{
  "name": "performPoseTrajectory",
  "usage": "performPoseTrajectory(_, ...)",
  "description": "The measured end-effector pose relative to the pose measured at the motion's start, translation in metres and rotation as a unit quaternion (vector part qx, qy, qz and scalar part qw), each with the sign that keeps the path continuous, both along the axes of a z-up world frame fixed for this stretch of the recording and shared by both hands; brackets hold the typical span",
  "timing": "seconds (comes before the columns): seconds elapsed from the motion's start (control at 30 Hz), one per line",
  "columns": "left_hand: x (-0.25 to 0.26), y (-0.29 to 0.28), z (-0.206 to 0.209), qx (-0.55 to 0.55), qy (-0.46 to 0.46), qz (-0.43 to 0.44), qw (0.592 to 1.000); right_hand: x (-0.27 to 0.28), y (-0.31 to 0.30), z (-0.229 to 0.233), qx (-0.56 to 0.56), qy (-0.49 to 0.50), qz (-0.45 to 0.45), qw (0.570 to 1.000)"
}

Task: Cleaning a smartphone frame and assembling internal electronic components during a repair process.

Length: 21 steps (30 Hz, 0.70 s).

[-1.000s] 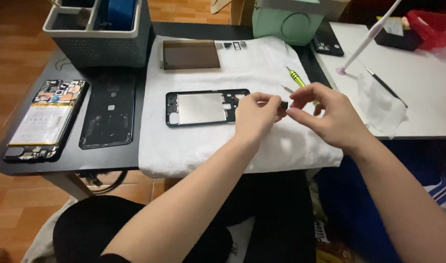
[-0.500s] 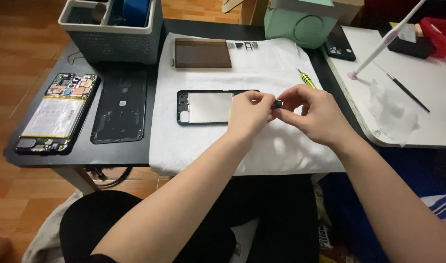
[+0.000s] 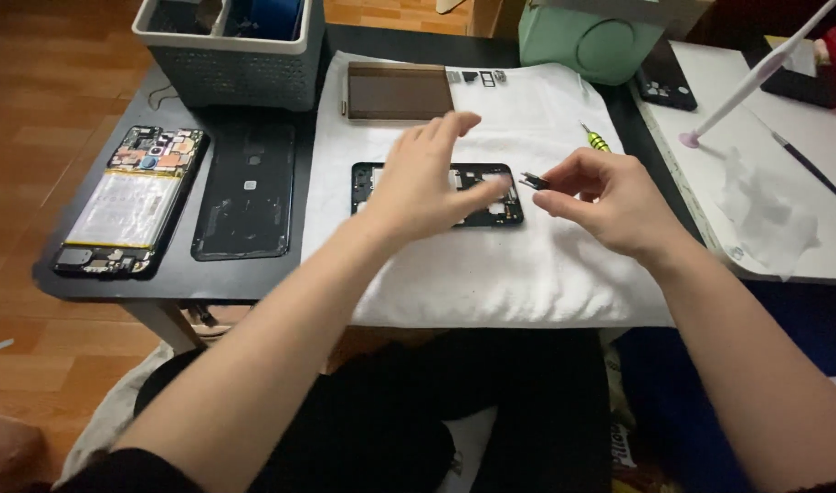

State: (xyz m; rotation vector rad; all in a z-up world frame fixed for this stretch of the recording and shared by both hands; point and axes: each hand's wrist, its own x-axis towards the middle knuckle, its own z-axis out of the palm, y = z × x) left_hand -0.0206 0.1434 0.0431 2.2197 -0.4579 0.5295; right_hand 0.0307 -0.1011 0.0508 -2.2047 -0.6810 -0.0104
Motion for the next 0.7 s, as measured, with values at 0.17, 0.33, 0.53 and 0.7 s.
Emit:
performPoseTrajectory(0.17, 0.014, 0.016, -0.018, 0.162, 0.122, 0.000, 0.979, 0.007, -0.001, -0.007, -0.006, 0.042, -0.027, 0.999)
performPoseTrajectory(0.33, 0.018, 0.018, -0.024, 0.177, 0.122, 0.015, 0.977, 0.014, 0.000, -0.009, -0.034, 0.047, -0.041, 0.997)
performPoseTrajectory(0.53, 0.029, 0.035, -0.034, 0.178, 0.088, -0.016, 0.980, 0.023, -0.005, -0.013, -0.043, 0.052, -0.040, 0.997)
performPoseTrajectory(0.7, 0.027, 0.040, -0.038, 0.147, 0.082, -0.020, 0.986, 0.031, 0.001, -0.015, -0.106, 0.034, -0.031, 0.993)
